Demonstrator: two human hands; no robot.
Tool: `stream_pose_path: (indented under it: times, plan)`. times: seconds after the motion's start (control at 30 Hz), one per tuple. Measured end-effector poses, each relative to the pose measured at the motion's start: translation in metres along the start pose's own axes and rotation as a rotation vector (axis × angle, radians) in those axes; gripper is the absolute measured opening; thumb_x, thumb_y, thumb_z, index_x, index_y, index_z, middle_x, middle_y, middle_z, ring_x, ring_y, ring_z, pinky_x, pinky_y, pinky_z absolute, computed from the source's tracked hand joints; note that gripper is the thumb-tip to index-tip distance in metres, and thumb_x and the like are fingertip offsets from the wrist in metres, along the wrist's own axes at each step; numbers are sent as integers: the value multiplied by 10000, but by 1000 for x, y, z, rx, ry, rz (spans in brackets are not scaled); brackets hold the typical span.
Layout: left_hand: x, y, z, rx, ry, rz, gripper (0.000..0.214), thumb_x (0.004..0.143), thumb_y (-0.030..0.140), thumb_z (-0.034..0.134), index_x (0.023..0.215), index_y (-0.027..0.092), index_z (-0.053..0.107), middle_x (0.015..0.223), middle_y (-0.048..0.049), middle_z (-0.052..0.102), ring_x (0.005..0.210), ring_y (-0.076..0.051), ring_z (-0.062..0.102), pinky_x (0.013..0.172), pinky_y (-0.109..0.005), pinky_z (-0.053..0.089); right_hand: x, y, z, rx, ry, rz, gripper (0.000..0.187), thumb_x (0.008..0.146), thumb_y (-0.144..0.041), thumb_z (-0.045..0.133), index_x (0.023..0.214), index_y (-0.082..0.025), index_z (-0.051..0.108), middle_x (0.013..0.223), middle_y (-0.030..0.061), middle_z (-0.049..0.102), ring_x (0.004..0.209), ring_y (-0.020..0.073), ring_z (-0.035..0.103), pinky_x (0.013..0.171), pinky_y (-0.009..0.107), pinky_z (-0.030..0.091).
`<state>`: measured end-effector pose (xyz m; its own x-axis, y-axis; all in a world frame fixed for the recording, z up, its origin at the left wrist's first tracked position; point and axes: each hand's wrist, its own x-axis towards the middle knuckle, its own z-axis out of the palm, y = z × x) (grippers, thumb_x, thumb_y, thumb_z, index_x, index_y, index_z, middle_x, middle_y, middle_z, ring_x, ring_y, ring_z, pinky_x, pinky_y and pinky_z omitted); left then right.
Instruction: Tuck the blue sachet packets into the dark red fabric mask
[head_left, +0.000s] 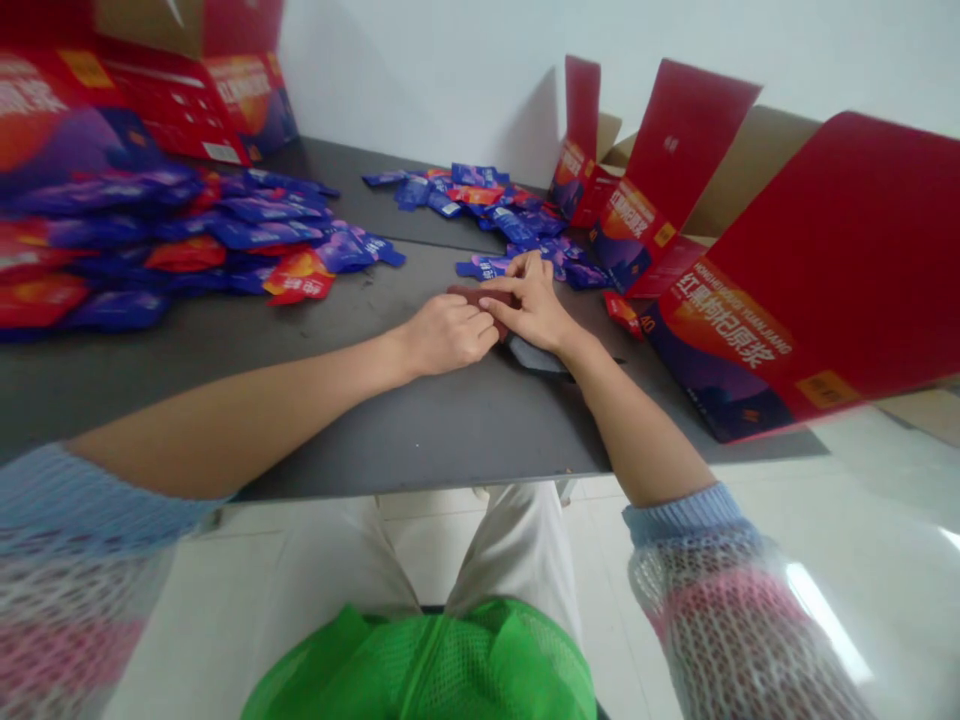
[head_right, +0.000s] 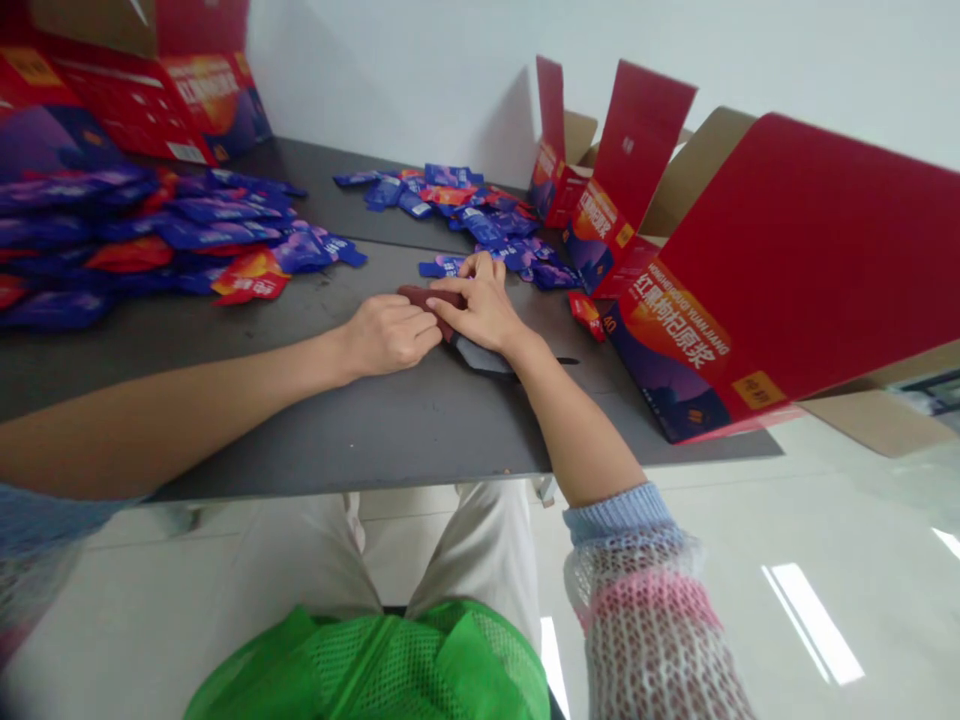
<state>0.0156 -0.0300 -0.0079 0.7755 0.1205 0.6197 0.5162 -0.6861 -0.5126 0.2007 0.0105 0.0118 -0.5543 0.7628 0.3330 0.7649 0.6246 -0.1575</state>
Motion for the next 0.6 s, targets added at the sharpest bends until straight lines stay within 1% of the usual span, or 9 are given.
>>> stream_pose_path:
  times: [0.1,0.2,0.27,0.33,0.4,0.5,0.6]
  plan:
    - [1,0,-2,34,-32,12,356,924,61,421,685,147,669,591,-44,632,545,-135,568,527,-289,350,4,6,4,-31,-4,55,482,964,-556,432,1217,-224,673,1176,132,575,1169,305,491,1015,479,383]
    - [0,0,-2,53,-30,21,346,915,54,427,652,153,629,579,-34,617,521,-131,549,514,-293,315,7,12,6,-78,7,186,400,960,-465,454,1171,-205,673,1123,128,631,1029,291,582,908,429,460]
    - [-1,0,-1,68,-7,19,332,906,54,440,640,158,608,575,-30,610,522,-134,546,508,-300,294,6,16,5,-127,25,277,364,948,-425,476,1159,-214,684,1119,131,657,979,300,610,854,426,479]
    - [-1,1,0,79,2,4,318,898,58,451,640,159,605,570,-31,608,524,-138,551,506,-304,283,5,19,4,-163,44,342,353,941,-405,498,1184,-235,691,1127,137,668,981,315,625,830,434,487]
    - [-1,2,0,76,-9,-27,308,893,70,461,638,157,611,556,-35,604,518,-141,558,503,-303,282,4,20,4,-178,55,384,352,942,-391,507,1213,-263,691,1130,135,674,996,325,636,824,442,493]
    - [-1,3,2,44,-47,-81,275,867,90,485,640,146,630,558,-56,623,513,-157,581,491,-303,291,4,18,4,-179,56,406,344,951,-370,506,1225,-285,696,1131,130,676,1003,320,647,827,442,502]
    - [-3,4,4,29,-130,-199,195,807,95,517,687,130,666,618,-88,675,524,-190,612,475,-314,299,3,13,3,-183,47,420,340,955,-348,514,1232,-276,695,1135,140,668,988,320,656,814,442,510]
